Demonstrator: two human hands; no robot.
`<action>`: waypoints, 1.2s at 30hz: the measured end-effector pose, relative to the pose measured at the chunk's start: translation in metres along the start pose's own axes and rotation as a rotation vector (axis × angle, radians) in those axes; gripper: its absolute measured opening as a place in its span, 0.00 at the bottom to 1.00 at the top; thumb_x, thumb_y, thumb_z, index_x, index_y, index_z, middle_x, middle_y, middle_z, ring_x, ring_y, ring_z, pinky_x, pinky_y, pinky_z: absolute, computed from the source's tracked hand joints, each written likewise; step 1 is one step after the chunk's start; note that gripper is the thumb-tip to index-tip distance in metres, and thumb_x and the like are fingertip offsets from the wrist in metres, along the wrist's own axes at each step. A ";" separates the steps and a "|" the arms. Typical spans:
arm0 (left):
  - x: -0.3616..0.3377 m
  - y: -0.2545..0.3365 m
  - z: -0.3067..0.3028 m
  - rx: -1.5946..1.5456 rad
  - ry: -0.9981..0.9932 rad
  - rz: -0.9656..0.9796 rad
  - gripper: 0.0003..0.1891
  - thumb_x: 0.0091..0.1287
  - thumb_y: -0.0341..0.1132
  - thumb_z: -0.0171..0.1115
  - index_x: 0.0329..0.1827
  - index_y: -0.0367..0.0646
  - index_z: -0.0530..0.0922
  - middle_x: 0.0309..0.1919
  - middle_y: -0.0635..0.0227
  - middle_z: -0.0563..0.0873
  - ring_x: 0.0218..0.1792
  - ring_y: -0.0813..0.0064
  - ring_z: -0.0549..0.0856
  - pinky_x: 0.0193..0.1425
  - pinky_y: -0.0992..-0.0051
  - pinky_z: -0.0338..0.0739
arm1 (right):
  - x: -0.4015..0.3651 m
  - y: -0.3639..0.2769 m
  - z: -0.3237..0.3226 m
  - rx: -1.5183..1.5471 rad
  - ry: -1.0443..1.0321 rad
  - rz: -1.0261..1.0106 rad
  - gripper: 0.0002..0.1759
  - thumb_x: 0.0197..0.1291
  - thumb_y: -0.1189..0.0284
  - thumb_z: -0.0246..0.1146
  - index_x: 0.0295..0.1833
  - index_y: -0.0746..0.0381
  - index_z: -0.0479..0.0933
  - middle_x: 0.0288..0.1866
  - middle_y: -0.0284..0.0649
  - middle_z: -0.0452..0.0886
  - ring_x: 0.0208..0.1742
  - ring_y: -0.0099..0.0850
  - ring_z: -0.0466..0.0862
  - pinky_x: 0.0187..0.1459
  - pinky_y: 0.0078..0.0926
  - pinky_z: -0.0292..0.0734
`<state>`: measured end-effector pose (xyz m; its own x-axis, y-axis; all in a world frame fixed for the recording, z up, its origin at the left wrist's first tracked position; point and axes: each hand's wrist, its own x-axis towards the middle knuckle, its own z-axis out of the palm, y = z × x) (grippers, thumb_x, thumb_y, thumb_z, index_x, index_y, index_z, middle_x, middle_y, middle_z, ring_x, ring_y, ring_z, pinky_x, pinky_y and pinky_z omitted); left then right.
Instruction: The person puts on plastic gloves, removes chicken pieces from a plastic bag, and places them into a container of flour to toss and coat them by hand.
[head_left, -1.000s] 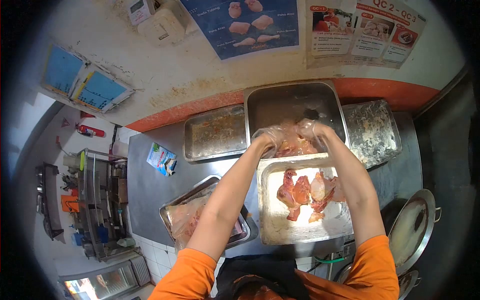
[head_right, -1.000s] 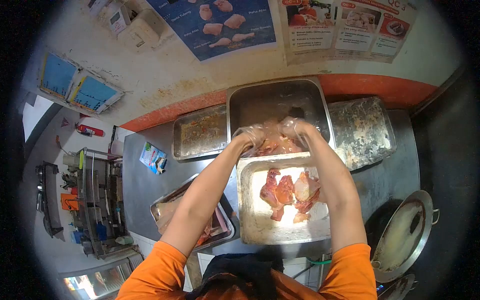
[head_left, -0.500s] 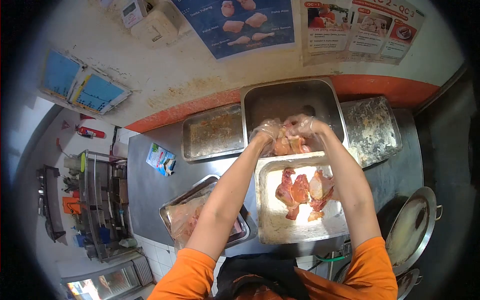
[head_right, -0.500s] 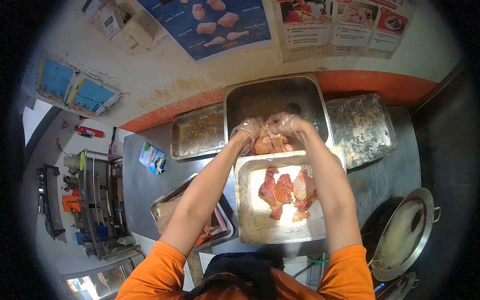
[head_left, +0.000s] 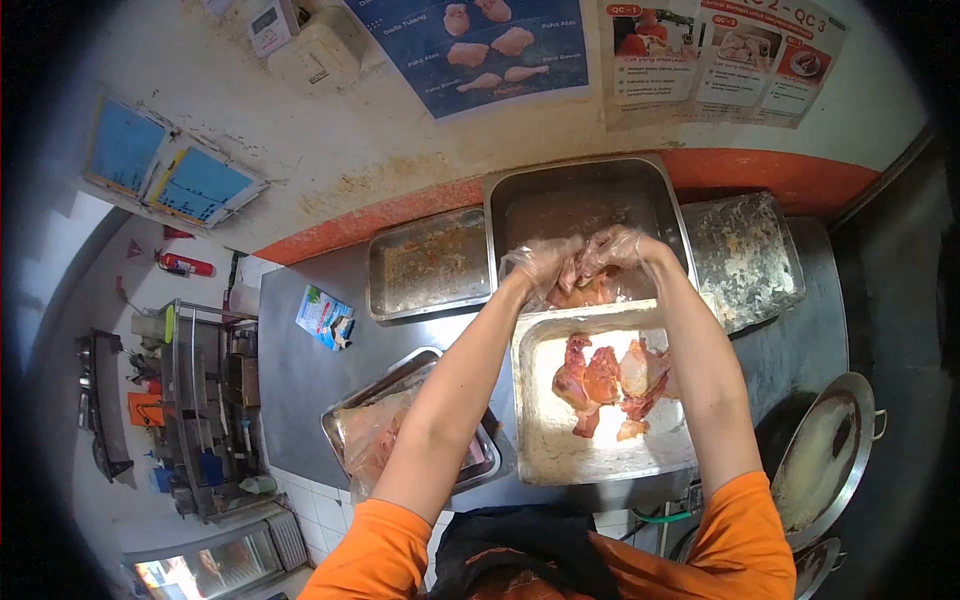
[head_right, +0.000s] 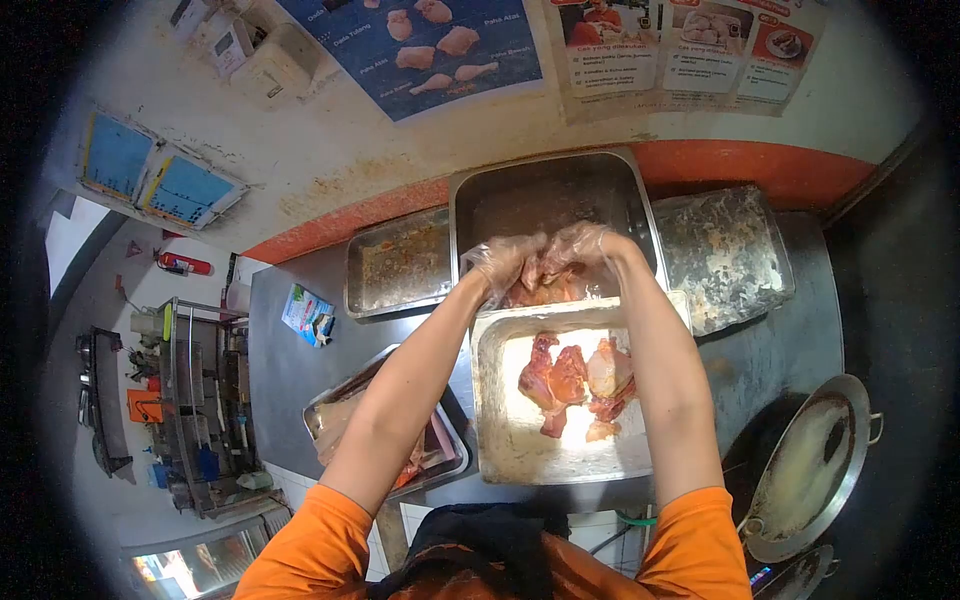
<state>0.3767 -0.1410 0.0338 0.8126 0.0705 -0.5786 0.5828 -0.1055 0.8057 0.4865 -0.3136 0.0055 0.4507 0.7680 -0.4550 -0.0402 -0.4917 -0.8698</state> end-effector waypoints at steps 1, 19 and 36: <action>0.002 -0.005 -0.001 -0.225 -0.062 -0.084 0.12 0.66 0.39 0.66 0.33 0.38 0.82 0.24 0.66 0.83 0.22 0.76 0.80 0.26 0.70 0.77 | -0.006 -0.005 -0.001 0.113 -0.069 0.023 0.22 0.46 0.63 0.80 0.44 0.63 0.84 0.34 0.38 0.85 0.34 0.28 0.81 0.36 0.30 0.78; 0.034 -0.039 -0.007 0.125 -0.346 -0.236 0.20 0.50 0.45 0.76 0.41 0.43 0.83 0.35 0.65 0.84 0.38 0.68 0.82 0.45 0.66 0.77 | -0.027 -0.041 0.014 0.156 -0.209 0.309 0.24 0.57 0.74 0.63 0.62 0.58 0.74 0.46 0.34 0.82 0.30 0.27 0.77 0.33 0.26 0.76; -0.023 0.018 0.000 -0.453 -0.385 0.062 0.05 0.62 0.24 0.62 0.39 0.41 0.76 0.23 0.76 0.77 0.20 0.89 0.70 0.23 0.85 0.62 | -0.049 -0.037 0.012 0.457 -0.083 0.048 0.21 0.62 0.56 0.69 0.48 0.63 0.78 0.37 0.37 0.85 0.33 0.26 0.86 0.35 0.26 0.80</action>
<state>0.3682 -0.1446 0.0619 0.8347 -0.2956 -0.4646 0.5466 0.3416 0.7646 0.4551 -0.3278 0.0573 0.3668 0.7883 -0.4940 -0.4563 -0.3103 -0.8340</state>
